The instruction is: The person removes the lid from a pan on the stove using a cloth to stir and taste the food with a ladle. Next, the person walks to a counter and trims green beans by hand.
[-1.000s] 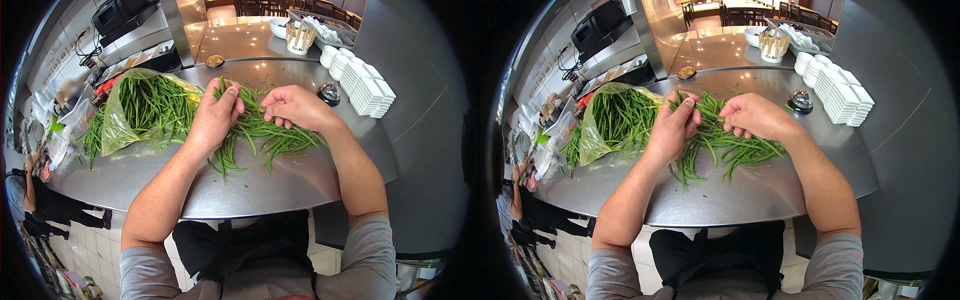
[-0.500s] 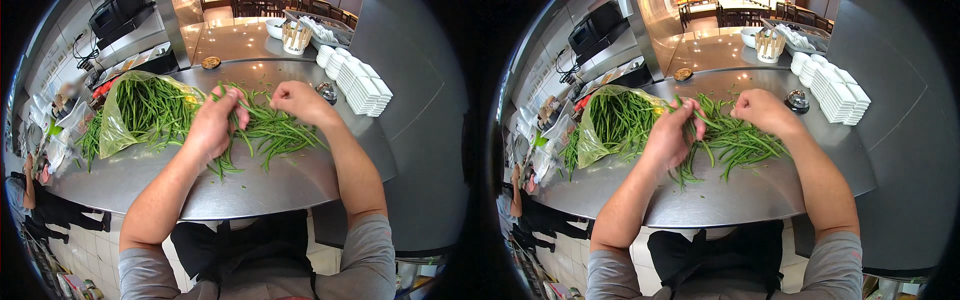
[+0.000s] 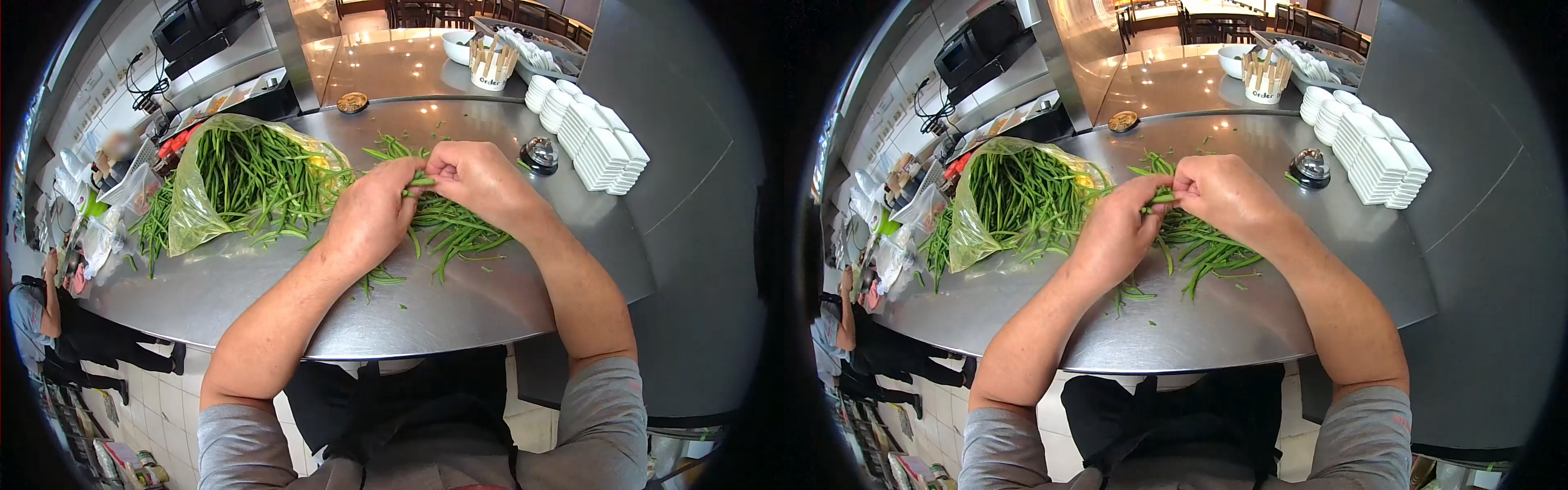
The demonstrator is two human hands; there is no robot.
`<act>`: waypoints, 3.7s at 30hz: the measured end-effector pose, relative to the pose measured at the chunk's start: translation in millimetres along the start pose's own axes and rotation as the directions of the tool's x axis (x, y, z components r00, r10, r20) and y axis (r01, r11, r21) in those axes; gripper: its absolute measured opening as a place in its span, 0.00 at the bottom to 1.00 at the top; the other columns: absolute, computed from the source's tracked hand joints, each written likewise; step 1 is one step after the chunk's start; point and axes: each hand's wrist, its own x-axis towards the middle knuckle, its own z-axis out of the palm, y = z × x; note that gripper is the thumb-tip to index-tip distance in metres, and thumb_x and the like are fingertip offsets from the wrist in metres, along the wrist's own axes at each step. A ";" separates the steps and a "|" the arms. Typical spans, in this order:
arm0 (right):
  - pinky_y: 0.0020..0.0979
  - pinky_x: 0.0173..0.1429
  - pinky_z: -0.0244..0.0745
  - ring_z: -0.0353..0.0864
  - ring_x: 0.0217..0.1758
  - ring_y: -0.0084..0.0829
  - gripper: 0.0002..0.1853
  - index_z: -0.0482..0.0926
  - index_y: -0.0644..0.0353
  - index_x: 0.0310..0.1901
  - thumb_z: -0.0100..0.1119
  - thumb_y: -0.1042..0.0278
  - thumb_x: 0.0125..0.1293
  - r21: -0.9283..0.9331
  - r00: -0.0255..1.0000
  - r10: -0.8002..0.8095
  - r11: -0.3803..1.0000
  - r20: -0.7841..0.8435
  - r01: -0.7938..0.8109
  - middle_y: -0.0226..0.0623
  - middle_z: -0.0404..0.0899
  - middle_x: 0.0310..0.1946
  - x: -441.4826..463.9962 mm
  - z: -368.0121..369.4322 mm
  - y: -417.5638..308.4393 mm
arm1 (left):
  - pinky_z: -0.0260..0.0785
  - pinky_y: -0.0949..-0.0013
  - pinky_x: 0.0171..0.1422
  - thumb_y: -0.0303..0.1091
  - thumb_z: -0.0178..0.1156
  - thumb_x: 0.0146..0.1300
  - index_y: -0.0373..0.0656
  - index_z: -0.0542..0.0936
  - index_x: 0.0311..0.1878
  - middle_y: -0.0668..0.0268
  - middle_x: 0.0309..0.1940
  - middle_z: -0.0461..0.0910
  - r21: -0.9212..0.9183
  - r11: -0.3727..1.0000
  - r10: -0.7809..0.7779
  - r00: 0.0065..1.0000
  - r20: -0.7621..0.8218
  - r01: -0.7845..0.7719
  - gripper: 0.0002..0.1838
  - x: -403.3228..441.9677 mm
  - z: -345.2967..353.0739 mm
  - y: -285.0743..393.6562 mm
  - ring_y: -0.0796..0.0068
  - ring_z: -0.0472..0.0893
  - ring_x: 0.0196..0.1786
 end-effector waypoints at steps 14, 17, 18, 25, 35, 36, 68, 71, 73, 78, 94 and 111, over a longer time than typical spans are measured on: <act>0.36 0.47 0.82 0.89 0.38 0.32 0.08 0.86 0.68 0.44 0.64 0.73 0.68 0.096 0.999 0.042 0.995 -0.016 -0.041 0.47 0.89 0.34 3.2 -1.3 12.9 | 0.76 0.46 0.50 0.29 0.66 0.69 0.36 0.82 0.46 0.46 0.40 0.84 0.140 0.987 -0.075 0.997 0.010 0.073 0.07 2.2 -7.7 -10.9 0.39 0.85 0.46; 0.28 0.43 0.79 0.80 0.36 0.19 0.06 0.84 0.69 0.42 0.63 0.74 0.73 0.061 1.000 -0.001 0.998 0.028 -0.001 0.30 0.85 0.33 2.0 -1.5 10.2 | 0.76 0.45 0.48 0.30 0.67 0.69 0.36 0.81 0.46 0.45 0.39 0.84 0.174 0.983 -0.055 0.998 0.016 0.052 0.08 3.1 -8.9 -10.0 0.39 0.85 0.45; 0.32 0.43 0.80 0.82 0.35 0.24 0.06 0.84 0.68 0.41 0.63 0.73 0.71 0.018 0.999 -0.047 0.999 0.015 0.047 0.36 0.85 0.32 1.6 -1.5 9.5 | 0.76 0.46 0.48 0.30 0.67 0.69 0.36 0.81 0.46 0.45 0.38 0.83 0.192 0.980 -0.047 0.999 0.007 0.044 0.08 3.0 -9.6 -9.4 0.39 0.84 0.44; 0.32 0.38 0.77 0.80 0.32 0.27 0.08 0.81 0.64 0.39 0.58 0.67 0.72 0.386 0.985 0.170 0.907 0.030 -0.168 0.33 0.85 0.32 6.7 1.0 7.1 | 0.76 0.54 0.44 0.30 0.64 0.74 0.37 0.80 0.47 0.54 0.34 0.82 0.019 0.999 -0.040 0.999 0.009 0.040 0.07 3.6 -9.4 -6.6 0.55 0.84 0.37; 0.21 0.34 0.71 0.79 0.36 0.17 0.15 0.83 0.60 0.51 0.58 0.56 0.83 0.408 0.955 0.176 0.874 0.238 -0.263 0.29 0.85 0.42 2.6 10.9 5.2 | 0.59 0.76 0.26 0.35 0.53 0.85 0.43 0.74 0.57 0.65 0.34 0.83 -0.802 0.499 -0.416 0.903 0.110 0.328 0.07 14.0 -12.0 -16.7 0.87 0.67 0.23; 0.21 0.34 0.71 0.79 0.36 0.17 0.14 0.83 0.60 0.51 0.58 0.56 0.83 0.397 0.951 0.164 0.880 0.263 -0.261 0.29 0.85 0.41 2.8 13.1 4.7 | 0.58 0.76 0.26 0.35 0.53 0.84 0.43 0.74 0.57 0.65 0.34 0.83 -0.807 0.499 -0.417 0.904 0.095 0.316 0.07 14.1 -11.2 -16.7 0.87 0.68 0.23; 0.35 0.43 0.82 0.90 0.35 0.33 0.12 0.82 0.68 0.52 0.70 0.72 0.70 0.173 0.994 -0.068 0.982 -0.082 0.081 0.42 0.89 0.31 1.7 14.0 1.7 | 0.75 0.62 0.57 0.37 0.58 0.82 0.36 0.80 0.59 0.57 0.44 0.87 -0.312 0.830 -0.381 0.879 0.286 0.461 0.14 6.9 -16.0 -3.2 0.71 0.83 0.48; 0.33 0.43 0.82 0.88 0.35 0.27 0.12 0.83 0.69 0.52 0.69 0.73 0.72 0.253 0.998 0.063 0.965 0.007 -0.063 0.40 0.89 0.32 3.8 7.1 11.3 | 0.75 0.62 0.55 0.39 0.58 0.83 0.36 0.80 0.59 0.56 0.44 0.87 -0.270 0.868 -0.369 0.905 0.212 0.417 0.15 8.7 -16.8 -7.4 0.71 0.83 0.47; 0.33 0.44 0.82 0.88 0.35 0.25 0.11 0.84 0.70 0.51 0.69 0.73 0.72 0.186 0.997 0.079 0.980 -0.006 -0.076 0.40 0.89 0.33 1.9 2.6 11.2 | 0.75 0.62 0.55 0.38 0.59 0.82 0.36 0.80 0.59 0.56 0.43 0.87 -0.268 0.871 -0.372 0.909 0.187 0.411 0.15 7.2 -14.5 -11.5 0.71 0.83 0.46; 0.40 0.47 0.84 0.92 0.39 0.41 0.06 0.87 0.64 0.43 0.67 0.71 0.70 0.060 0.993 0.075 0.996 -0.088 -0.070 0.48 0.90 0.36 3.2 4.0 11.4 | 0.75 0.64 0.54 0.36 0.63 0.80 0.35 0.79 0.59 0.60 0.42 0.86 -0.239 0.921 -0.273 0.948 0.165 0.307 0.15 4.8 -11.1 -8.2 0.75 0.79 0.46; 0.25 0.31 0.72 0.77 0.29 0.19 0.04 0.80 0.57 0.45 0.59 0.68 0.75 0.849 0.932 0.331 0.442 0.147 -0.291 0.27 0.79 0.29 6.4 22.1 3.5 | 0.61 0.77 0.35 0.37 0.60 0.83 0.47 0.77 0.58 0.76 0.34 0.75 -0.516 0.796 -0.200 0.942 0.269 0.316 0.08 6.1 -14.8 -6.1 0.88 0.70 0.33; 0.21 0.34 0.70 0.77 0.35 0.15 0.11 0.84 0.62 0.53 0.61 0.65 0.77 0.411 0.956 0.186 0.872 0.227 -0.268 0.24 0.83 0.38 2.7 4.0 -1.7 | 0.58 0.76 0.32 0.35 0.59 0.83 0.45 0.77 0.59 0.71 0.35 0.81 -0.807 0.412 -0.343 0.893 0.292 0.422 0.09 12.2 -8.4 -21.3 0.84 0.67 0.26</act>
